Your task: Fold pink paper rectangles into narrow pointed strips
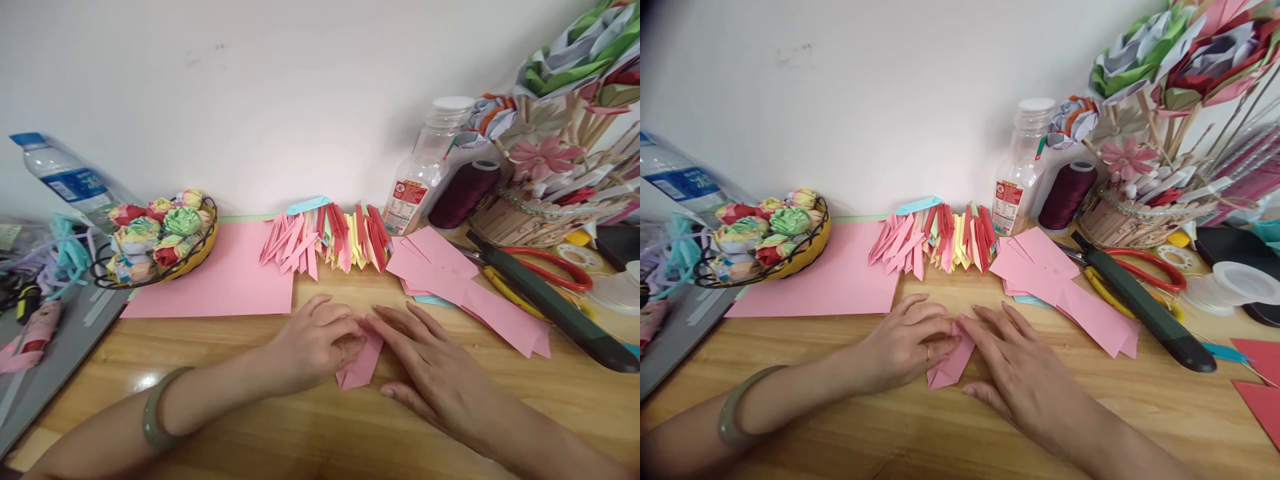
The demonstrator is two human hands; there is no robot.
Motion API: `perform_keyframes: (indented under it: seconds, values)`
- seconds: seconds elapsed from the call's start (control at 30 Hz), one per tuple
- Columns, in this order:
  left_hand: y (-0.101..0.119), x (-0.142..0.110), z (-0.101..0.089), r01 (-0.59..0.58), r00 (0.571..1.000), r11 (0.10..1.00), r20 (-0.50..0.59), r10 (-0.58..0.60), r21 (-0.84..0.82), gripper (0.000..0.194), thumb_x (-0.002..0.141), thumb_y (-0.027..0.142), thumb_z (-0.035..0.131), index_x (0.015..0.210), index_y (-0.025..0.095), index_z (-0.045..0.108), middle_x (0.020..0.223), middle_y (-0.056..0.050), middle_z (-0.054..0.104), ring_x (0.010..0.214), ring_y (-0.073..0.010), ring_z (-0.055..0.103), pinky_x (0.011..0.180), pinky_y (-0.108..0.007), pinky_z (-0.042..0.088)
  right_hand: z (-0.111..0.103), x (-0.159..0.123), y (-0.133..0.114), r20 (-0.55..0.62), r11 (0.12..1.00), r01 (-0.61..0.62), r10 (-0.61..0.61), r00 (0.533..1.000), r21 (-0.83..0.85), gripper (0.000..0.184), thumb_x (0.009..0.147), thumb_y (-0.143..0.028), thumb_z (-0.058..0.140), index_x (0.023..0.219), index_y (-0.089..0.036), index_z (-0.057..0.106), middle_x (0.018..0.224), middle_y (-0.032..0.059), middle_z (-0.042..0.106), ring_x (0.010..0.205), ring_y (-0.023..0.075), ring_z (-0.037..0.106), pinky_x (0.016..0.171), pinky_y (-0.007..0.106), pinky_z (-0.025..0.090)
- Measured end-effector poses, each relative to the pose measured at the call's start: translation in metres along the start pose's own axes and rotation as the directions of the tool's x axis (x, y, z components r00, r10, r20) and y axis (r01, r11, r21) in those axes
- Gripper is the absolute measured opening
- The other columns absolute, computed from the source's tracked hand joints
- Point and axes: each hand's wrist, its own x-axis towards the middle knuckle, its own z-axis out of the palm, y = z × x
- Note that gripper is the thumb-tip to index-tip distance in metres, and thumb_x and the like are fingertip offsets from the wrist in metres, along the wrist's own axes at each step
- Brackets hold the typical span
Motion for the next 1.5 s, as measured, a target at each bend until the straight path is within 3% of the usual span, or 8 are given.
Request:
perform_keyframes:
  seconds: [0.13, 0.23, 0.47, 0.63, 0.83, 1.13, 1.37, 1.5]
  values:
    - [-0.004, 0.0, -0.006, -0.004, 0.993, 0.998, 0.118, 0.01, -0.055, 0.02, 0.091, 0.027, 0.048, 0.102, 0.019, 0.062, 0.112, -0.002, 0.064, 0.109, -0.0239, 0.047, 0.098, -0.044, 0.027, 0.002, 0.002, 0.004, -0.08, 0.994, -0.024, 0.015, 0.997, -0.111, 0.062, 0.089, -0.05, 0.04, 0.128, -0.003, 0.042, 0.114, 0.0182, 0.06, 0.112, 0.0301, 0.049, 0.093, 0.05, 0.04]
    - [-0.008, -0.002, -0.003, 0.004, 0.996, 0.999, 0.09, 0.0, -0.05, 0.022, 0.092, 0.02, 0.045, 0.108, 0.019, 0.061, 0.116, 0.001, 0.062, 0.113, -0.0262, 0.042, 0.099, -0.047, 0.027, 0.002, 0.003, 0.008, -0.102, 0.991, -0.041, 0.028, 0.994, -0.125, 0.054, 0.089, -0.046, 0.044, 0.123, -0.005, 0.048, 0.109, 0.0162, 0.062, 0.106, 0.0294, 0.052, 0.089, 0.047, 0.041]
    - [-0.015, -0.003, 0.003, 0.063, 0.995, 0.994, -0.075, -0.07, -0.089, 0.021, 0.088, 0.008, 0.046, 0.093, 0.017, 0.064, 0.085, -0.003, 0.067, 0.09, -0.0193, 0.05, 0.081, -0.035, 0.043, -0.003, 0.002, 0.012, -0.151, 0.998, -0.066, 0.069, 0.986, 0.022, 0.018, 0.091, -0.027, 0.047, 0.101, -0.016, 0.058, 0.087, 0.0053, 0.063, 0.086, 0.0202, 0.057, 0.074, 0.035, 0.042]
    - [-0.009, 0.0, -0.005, 0.184, 0.981, 0.969, -0.035, -0.192, -0.166, 0.012, 0.082, 0.009, 0.047, 0.077, 0.015, 0.056, 0.077, -0.004, 0.064, 0.092, -0.0199, 0.053, 0.083, -0.036, 0.044, -0.006, 0.003, 0.011, -0.159, 0.996, -0.081, 0.085, 0.984, 0.031, 0.016, 0.091, -0.019, 0.043, 0.089, -0.017, 0.059, 0.081, 0.0044, 0.063, 0.082, 0.0188, 0.057, 0.072, 0.034, 0.041]
    - [-0.003, 0.001, -0.01, 0.086, 0.996, 0.992, 0.022, -0.084, -0.095, 0.01, 0.079, 0.026, 0.059, 0.084, 0.016, 0.059, 0.092, -0.005, 0.065, 0.109, -0.0266, 0.049, 0.101, -0.052, 0.029, -0.006, 0.002, 0.013, -0.17, 0.987, -0.106, 0.126, 0.977, 0.122, 0.01, 0.088, -0.019, 0.05, 0.085, -0.019, 0.059, 0.088, 0.0041, 0.063, 0.083, 0.0168, 0.057, 0.074, 0.033, 0.041]
    - [-0.001, -0.007, -0.003, -0.154, 0.976, 0.954, -0.11, 0.187, 0.255, 0.016, 0.09, 0.01, 0.048, 0.091, 0.013, 0.063, 0.09, -0.002, 0.069, 0.102, -0.0202, 0.056, 0.095, -0.039, 0.04, -0.007, -0.001, 0.013, -0.143, 0.995, -0.06, 0.071, 0.987, 0.081, 0.014, 0.09, -0.021, 0.049, 0.094, -0.018, 0.061, 0.087, 0.0036, 0.064, 0.087, 0.0182, 0.056, 0.077, 0.034, 0.04]
    - [-0.002, -0.008, -0.002, -0.099, 0.988, 0.932, -0.075, 0.133, 0.349, 0.019, 0.09, 0.008, 0.046, 0.1, 0.008, 0.063, 0.097, -0.008, 0.068, 0.101, -0.0222, 0.058, 0.093, -0.041, 0.042, -0.004, 0.001, 0.008, -0.139, 0.993, -0.042, 0.026, 0.99, -0.111, 0.024, 0.093, -0.023, 0.042, 0.105, -0.017, 0.062, 0.092, 0.006, 0.066, 0.091, 0.0212, 0.057, 0.078, 0.037, 0.041]
    - [-0.003, -0.007, -0.002, -0.081, 0.982, 0.944, -0.138, 0.131, 0.319, 0.019, 0.09, 0.008, 0.046, 0.093, 0.012, 0.065, 0.093, -0.005, 0.07, 0.096, -0.0209, 0.06, 0.089, -0.04, 0.043, -0.005, 0.001, 0.007, -0.141, 0.994, -0.047, 0.033, 0.989, -0.103, 0.023, 0.092, -0.022, 0.043, 0.101, -0.016, 0.063, 0.091, 0.0057, 0.066, 0.09, 0.0212, 0.057, 0.078, 0.037, 0.042]
